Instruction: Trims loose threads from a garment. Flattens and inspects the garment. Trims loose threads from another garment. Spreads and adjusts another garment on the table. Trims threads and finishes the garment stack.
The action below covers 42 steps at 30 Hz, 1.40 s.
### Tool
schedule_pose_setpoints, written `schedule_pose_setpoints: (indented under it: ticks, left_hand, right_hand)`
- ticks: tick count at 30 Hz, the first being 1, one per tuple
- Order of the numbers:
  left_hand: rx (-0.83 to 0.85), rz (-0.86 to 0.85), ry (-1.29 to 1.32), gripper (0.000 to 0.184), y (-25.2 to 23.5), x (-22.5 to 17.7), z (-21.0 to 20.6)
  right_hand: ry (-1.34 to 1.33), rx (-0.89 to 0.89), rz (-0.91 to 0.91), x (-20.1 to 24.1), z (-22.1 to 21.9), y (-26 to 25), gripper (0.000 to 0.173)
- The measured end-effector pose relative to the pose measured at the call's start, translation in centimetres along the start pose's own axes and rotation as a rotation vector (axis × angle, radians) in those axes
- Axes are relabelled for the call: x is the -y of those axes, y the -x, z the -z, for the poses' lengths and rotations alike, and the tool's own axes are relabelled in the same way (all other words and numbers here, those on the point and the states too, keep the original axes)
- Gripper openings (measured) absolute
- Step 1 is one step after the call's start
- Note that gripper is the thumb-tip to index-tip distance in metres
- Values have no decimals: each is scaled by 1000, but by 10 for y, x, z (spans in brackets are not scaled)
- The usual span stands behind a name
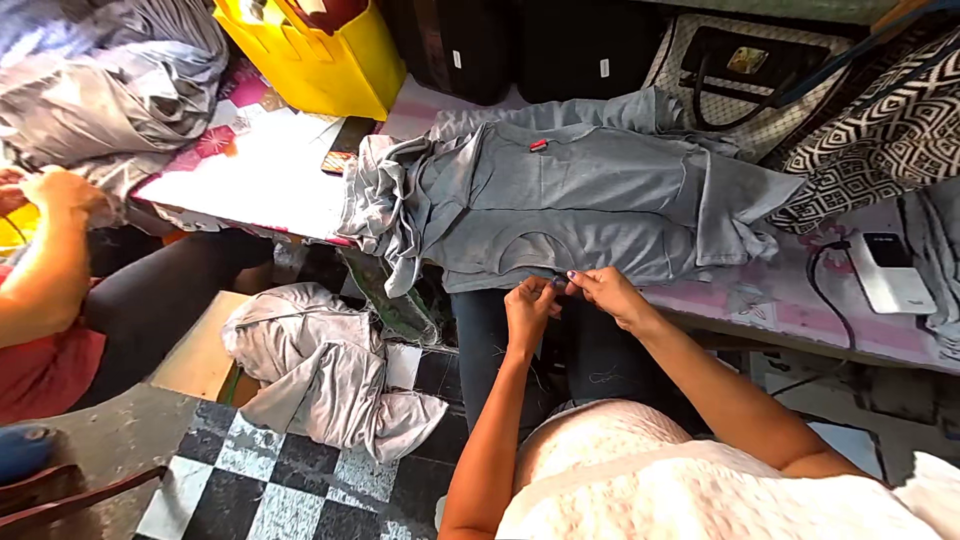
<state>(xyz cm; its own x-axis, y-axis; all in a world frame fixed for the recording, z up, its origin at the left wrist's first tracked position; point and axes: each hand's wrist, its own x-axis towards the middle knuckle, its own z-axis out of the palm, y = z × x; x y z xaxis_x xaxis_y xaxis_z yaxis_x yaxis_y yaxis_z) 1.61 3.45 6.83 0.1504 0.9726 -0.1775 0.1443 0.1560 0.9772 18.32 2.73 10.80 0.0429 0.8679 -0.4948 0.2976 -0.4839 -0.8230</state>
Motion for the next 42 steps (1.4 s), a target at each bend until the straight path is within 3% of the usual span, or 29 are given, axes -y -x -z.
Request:
schedule_pose_setpoints:
  ticks: [6,10,12,23,32,34,38,40,42]
  left_hand:
    - [27,-77,-456,40,-10,6,-10]
    - [-120,-309,-500,21,-18,18,-24]
    - [-107,-339,-424,19,-20,21,-21]
    - [79,-96,-104,17,-6,11,-13]
    - [52,-105,-17,15,-3,15,-13]
    - [88,-38,-117,16,0,16,-6]
    - [288,277,-649,28,10,9,38]
    - [127,268,-699,36,15,2,61]
    - [-144,146,-675,46,11,-12,69]
  right_hand:
    - [-28,-8,-37,-3,8,4,38]
    - [-32,-18,-29,-3,13,4,38]
    - [-25,-12,-26,-6,20,5,37]
    - [102,64,-43,-13,25,8,40]
    - [82,20,-38,-11,10,-5,39]
    - [76,24,-28,-13,11,-3,39]
    - [50,77,97,-9,18,12,42]
    - [115,32,268,-3,12,14,42]
    - [232,-75,452,5,0,7,38]
